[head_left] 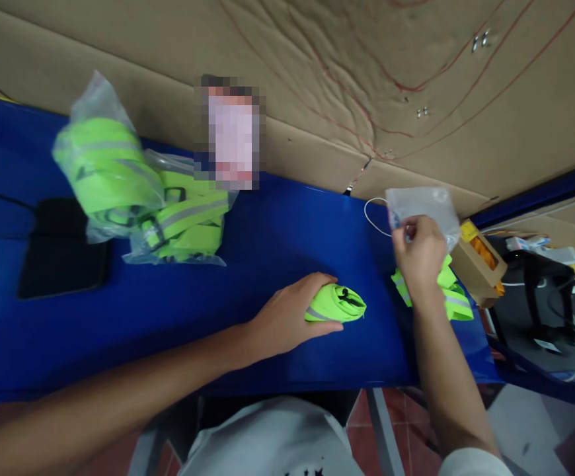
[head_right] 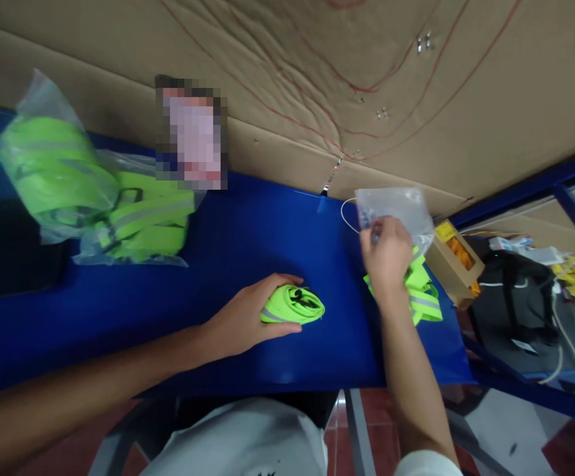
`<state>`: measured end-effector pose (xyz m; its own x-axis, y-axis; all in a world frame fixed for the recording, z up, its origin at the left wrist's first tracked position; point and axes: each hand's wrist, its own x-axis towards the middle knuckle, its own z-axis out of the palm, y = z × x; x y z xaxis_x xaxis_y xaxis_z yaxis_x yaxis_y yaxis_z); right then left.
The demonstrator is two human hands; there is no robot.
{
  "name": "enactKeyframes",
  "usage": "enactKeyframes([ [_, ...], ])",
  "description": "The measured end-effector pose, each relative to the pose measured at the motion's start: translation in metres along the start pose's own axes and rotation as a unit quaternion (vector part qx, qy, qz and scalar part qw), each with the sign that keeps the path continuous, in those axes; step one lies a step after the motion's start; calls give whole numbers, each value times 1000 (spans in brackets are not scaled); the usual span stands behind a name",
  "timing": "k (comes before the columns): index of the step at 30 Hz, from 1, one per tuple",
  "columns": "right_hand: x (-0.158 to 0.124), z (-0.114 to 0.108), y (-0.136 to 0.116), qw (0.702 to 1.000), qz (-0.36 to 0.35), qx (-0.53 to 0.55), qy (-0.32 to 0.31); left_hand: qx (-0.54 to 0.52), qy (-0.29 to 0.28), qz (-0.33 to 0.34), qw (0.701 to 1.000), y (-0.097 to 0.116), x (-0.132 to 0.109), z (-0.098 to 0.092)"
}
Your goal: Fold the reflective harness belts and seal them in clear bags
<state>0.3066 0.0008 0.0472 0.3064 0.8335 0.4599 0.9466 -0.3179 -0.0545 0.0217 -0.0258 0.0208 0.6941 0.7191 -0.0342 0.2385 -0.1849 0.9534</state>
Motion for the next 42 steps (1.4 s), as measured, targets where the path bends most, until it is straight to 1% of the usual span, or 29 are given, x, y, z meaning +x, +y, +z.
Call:
enactKeyframes([
  [2,-16,-2,-19,996,-72,59,-12,-34,-35,-8,999,0,1,-2],
  [3,-24,-2,-28,988,-118,94,-32,-63,-49,-21,997,0,2,-4],
  [5,-36,-3,-41,960,-199,179,-79,-135,-59,-52,988,-2,6,-10],
  [7,-44,-5,-48,926,-248,259,-114,-213,-42,-78,973,-5,12,-17],
  [9,-48,-7,-50,901,-265,318,-132,-267,-26,-96,959,-9,17,-23],
  [10,-49,-8,-51,889,-268,343,-140,-277,-24,-101,955,-12,19,-25],
  [13,-51,-8,-50,863,-255,409,-154,-257,-22,-98,961,-15,21,-27],
  [16,-53,-4,-49,846,-262,439,-150,-252,-32,-104,962,-13,22,-28],
  [18,-54,-2,-49,841,-262,449,-150,-270,-39,-116,955,-9,22,-30],
  [21,-54,-4,-52,844,-212,470,-145,-307,-42,-110,944,-6,23,-30],
  [23,-54,-9,-54,849,-180,479,-130,-323,-29,-105,940,-8,22,-27],
  [24,-54,-12,-55,853,-176,477,-118,-325,-17,-107,939,-9,22,-25],
  [26,-55,-18,-56,862,-196,459,-90,-322,11,-115,939,-13,20,-21],
  [30,-60,-22,-51,874,-280,397,-19,-329,58,-130,934,-13,19,-15],
  [32,-63,-21,-48,875,-318,366,-1,-333,101,-139,927,-9,19,-16],
  [34,-65,-19,-48,877,-341,339,9,-325,148,-137,924,-5,19,-19],
  [36,-67,-17,-51,879,-356,318,17,-314,180,-121,925,-3,19,-22],
  [38,-69,-16,-54,877,-372,304,26,-308,193,-96,927,-5,20,-23],
  [40,-72,-17,-58,869,-388,307,22,-291,193,-57,935,-9,19,-22],
  [42,-74,-19,-61,862,-392,321,16,-273,176,-10,946,-15,19,-19],
])
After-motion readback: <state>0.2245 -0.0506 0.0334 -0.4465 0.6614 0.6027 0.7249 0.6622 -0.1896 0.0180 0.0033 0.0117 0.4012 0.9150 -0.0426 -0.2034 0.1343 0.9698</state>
